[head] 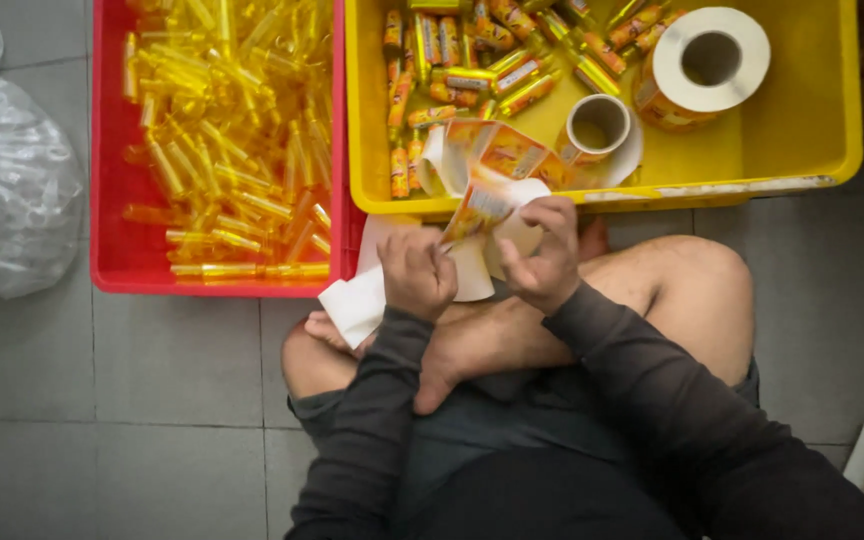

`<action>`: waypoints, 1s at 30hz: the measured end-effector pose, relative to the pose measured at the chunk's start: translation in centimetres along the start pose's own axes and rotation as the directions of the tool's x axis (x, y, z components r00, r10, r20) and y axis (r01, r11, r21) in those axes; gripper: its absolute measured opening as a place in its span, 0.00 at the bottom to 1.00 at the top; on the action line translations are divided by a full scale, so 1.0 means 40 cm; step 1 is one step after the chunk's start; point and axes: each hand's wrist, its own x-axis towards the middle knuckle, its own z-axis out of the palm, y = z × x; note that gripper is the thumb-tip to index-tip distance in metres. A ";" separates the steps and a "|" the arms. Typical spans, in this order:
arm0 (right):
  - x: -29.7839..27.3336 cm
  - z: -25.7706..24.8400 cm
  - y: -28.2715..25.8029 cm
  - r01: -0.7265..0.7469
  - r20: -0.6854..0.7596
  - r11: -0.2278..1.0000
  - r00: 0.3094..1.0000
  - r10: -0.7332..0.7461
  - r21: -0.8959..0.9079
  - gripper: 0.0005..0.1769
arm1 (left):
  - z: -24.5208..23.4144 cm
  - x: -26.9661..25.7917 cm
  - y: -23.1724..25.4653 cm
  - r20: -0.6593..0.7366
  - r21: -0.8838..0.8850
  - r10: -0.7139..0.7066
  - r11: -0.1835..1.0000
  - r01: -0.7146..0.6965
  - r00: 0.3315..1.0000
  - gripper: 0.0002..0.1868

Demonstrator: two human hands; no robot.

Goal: Manually applying adhesive labels to small yellow plastic bottles by peeling them from a roll and wrapping them around the bottle body.

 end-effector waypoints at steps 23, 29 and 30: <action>-0.037 0.026 -0.006 -0.174 0.100 0.984 0.979 0.178 -0.048 0.12 | 0.009 -0.100 0.059 0.304 -0.339 -0.682 0.574 0.745 0.665 0.18; -0.027 0.032 -0.036 0.066 0.229 0.958 0.973 0.000 -0.279 0.09 | 0.020 -0.136 0.050 0.310 -0.332 -0.639 0.621 0.710 0.704 0.20; -0.023 0.031 -0.045 0.136 0.273 0.950 0.960 -0.057 -0.281 0.09 | 0.010 -0.130 0.058 0.320 -0.324 -0.624 0.635 0.701 0.713 0.20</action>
